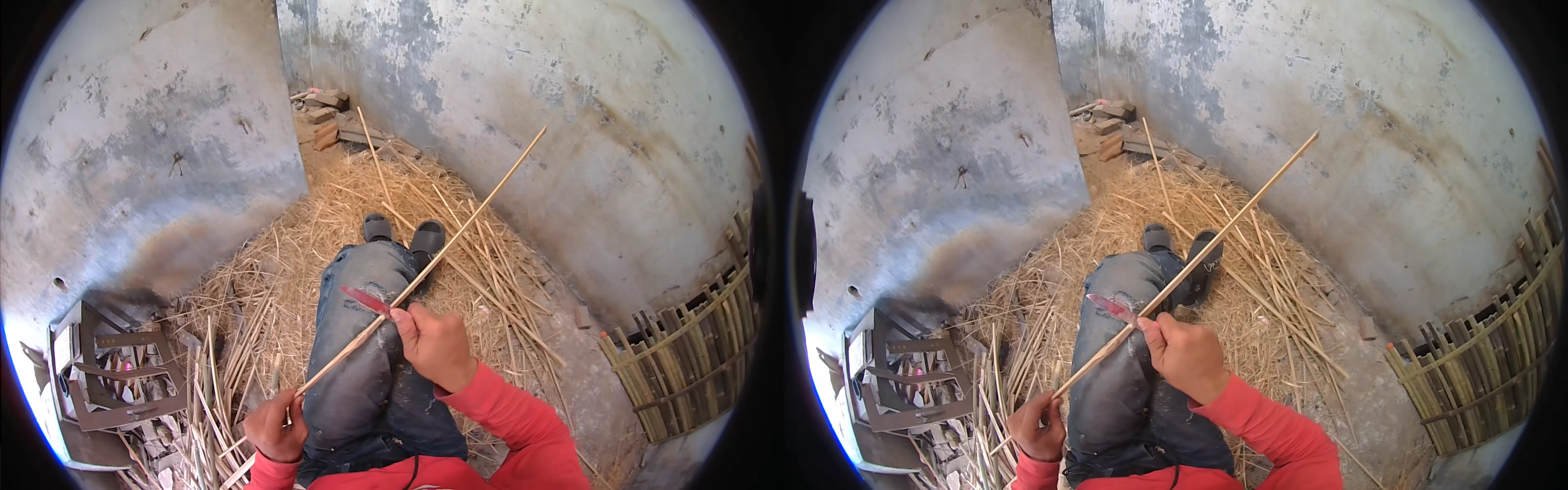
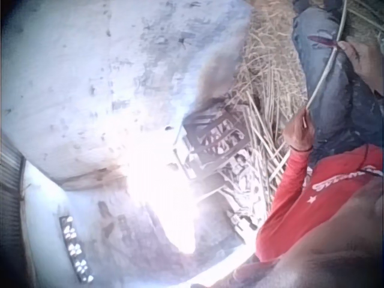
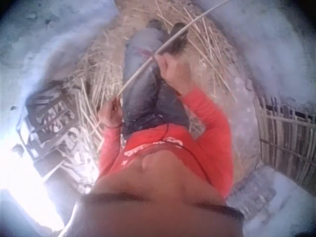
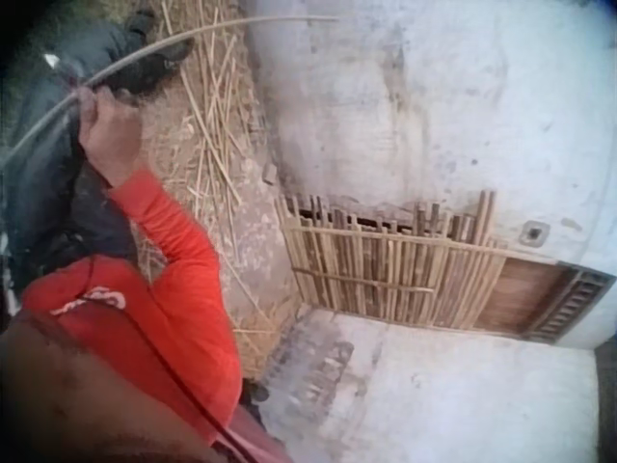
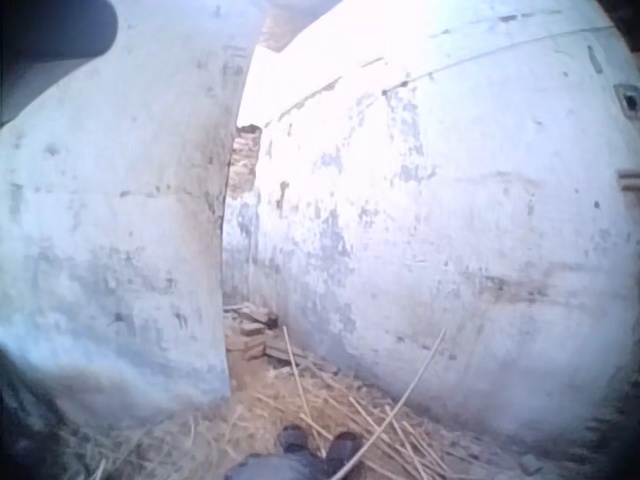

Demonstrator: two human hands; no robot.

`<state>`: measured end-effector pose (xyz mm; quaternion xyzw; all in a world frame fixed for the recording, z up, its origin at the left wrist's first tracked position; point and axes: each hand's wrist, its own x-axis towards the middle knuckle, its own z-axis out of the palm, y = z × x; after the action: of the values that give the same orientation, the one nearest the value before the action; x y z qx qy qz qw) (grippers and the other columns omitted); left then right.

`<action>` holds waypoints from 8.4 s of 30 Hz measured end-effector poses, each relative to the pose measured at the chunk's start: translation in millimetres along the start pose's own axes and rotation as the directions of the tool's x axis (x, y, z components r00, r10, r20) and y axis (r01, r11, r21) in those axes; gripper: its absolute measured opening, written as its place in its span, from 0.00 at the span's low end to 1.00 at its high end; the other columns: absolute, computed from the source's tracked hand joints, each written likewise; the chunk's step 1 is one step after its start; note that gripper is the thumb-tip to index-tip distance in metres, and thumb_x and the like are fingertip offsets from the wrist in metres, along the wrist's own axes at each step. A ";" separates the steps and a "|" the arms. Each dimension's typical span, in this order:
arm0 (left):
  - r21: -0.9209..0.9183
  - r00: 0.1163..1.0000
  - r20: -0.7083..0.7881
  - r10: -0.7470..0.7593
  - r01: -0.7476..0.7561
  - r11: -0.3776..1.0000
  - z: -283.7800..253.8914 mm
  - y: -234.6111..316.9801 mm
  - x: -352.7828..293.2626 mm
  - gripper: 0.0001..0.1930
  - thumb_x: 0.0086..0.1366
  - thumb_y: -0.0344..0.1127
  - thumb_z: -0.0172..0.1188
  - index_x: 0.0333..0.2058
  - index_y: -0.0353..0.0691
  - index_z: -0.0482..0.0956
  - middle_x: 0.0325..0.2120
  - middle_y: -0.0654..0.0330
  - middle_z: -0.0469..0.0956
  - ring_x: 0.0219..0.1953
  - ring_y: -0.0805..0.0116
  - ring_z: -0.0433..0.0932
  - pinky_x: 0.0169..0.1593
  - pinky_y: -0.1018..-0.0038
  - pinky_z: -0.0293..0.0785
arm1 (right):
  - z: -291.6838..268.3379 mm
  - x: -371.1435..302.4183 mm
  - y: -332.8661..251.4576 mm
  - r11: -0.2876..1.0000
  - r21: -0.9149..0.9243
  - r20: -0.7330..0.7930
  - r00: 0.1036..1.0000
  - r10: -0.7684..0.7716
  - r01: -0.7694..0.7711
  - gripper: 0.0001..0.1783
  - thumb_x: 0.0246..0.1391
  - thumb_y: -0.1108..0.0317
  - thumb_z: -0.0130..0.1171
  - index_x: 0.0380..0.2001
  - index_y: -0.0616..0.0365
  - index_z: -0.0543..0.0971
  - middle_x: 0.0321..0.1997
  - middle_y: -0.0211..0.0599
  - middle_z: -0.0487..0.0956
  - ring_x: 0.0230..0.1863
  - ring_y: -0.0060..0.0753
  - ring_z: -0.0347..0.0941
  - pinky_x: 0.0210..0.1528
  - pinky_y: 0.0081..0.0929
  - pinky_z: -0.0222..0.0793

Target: The person scrapes a long strip of bamboo using a knife while sitting on the floor.

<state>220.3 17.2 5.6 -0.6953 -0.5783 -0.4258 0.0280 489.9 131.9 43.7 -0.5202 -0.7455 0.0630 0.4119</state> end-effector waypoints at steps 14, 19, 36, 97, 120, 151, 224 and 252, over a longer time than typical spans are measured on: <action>-0.109 0.990 0.060 -0.127 0.133 0.985 10.3 8.5 12.8 0.10 0.56 0.24 0.71 0.37 0.37 0.84 0.20 0.55 0.80 0.16 0.62 0.76 0.22 0.71 0.69 | 11.5 0.4 8.1 0.997 0.067 -0.005 1.000 -0.026 0.026 0.23 0.71 0.57 0.53 0.22 0.58 0.74 0.13 0.50 0.70 0.12 0.49 0.69 0.17 0.41 0.61; -0.117 0.976 0.115 -0.182 0.195 0.974 4.5 2.0 7.6 0.09 0.57 0.24 0.71 0.37 0.38 0.85 0.21 0.56 0.81 0.16 0.63 0.76 0.22 0.72 0.69 | -6.6 31.7 21.5 0.970 0.103 -0.076 0.970 0.229 -0.221 0.22 0.69 0.56 0.56 0.21 0.56 0.74 0.13 0.49 0.70 0.12 0.53 0.69 0.16 0.44 0.61; -0.122 0.958 0.228 -0.174 0.206 0.971 -37.1 -55.7 -16.3 0.07 0.59 0.29 0.71 0.34 0.33 0.83 0.18 0.54 0.80 0.18 0.65 0.80 0.23 0.73 0.72 | -44.8 93.6 121.4 0.984 0.027 -0.367 0.914 0.174 -0.176 0.26 0.71 0.49 0.51 0.40 0.62 0.85 0.14 0.43 0.66 0.17 0.30 0.64 0.22 0.40 0.59; -0.030 0.995 0.042 -0.091 0.092 0.995 17.8 5.7 7.6 0.13 0.54 0.35 0.78 0.26 0.39 0.79 0.15 0.57 0.75 0.15 0.58 0.73 0.20 0.68 0.65 | 3.5 -0.9 -8.6 0.901 0.354 -0.034 0.959 0.280 -0.250 0.23 0.46 0.54 0.80 0.26 0.59 0.77 0.16 0.17 0.63 0.19 0.11 0.54 0.19 0.19 0.48; 0.318 0.996 0.015 0.083 -0.083 0.945 -75.3 -152.8 -97.1 0.13 0.67 0.42 0.64 0.32 0.41 0.71 0.23 0.57 0.75 0.23 0.55 0.74 0.27 0.62 0.67 | -84.1 71.1 160.5 0.927 0.208 -0.508 0.775 0.376 -0.313 0.26 0.69 0.52 0.56 0.21 0.62 0.72 0.16 0.25 0.65 0.21 0.20 0.56 0.24 0.32 0.54; 0.313 0.967 0.113 0.227 -0.252 0.916 -42.1 -165.4 -97.1 0.16 0.59 0.20 0.59 0.47 0.40 0.81 0.19 0.59 0.63 0.19 0.59 0.65 0.24 0.62 0.59 | -123.7 66.5 174.9 0.921 -0.097 -0.685 0.696 0.214 -0.378 0.27 0.71 0.52 0.50 0.26 0.66 0.78 0.14 0.39 0.61 0.18 0.30 0.56 0.22 0.37 0.54; 0.294 0.991 0.112 0.068 -0.099 0.951 -15.6 -69.0 -45.2 0.11 0.59 0.25 0.61 0.40 0.42 0.85 0.18 0.58 0.67 0.20 0.58 0.70 0.24 0.61 0.63 | -44.0 19.5 110.3 0.999 -0.039 -0.293 0.956 -0.029 0.019 0.28 0.73 0.53 0.47 0.18 0.54 0.72 0.10 0.29 0.62 0.10 0.23 0.54 0.13 0.33 0.47; 0.131 0.986 0.161 -0.029 0.008 0.991 30.2 30.9 15.4 0.24 0.52 0.22 0.66 0.50 0.45 0.86 0.18 0.60 0.68 0.20 0.61 0.71 0.26 0.63 0.67 | 1.7 -17.2 48.5 0.992 0.106 -0.083 0.994 -0.067 0.076 0.22 0.70 0.61 0.51 0.20 0.57 0.70 0.11 0.40 0.65 0.09 0.37 0.62 0.14 0.37 0.54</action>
<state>262.4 35.1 10.1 -0.7190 -0.6117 -0.3292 0.0220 525.9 140.0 7.8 -0.4721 -0.7422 0.0682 0.4708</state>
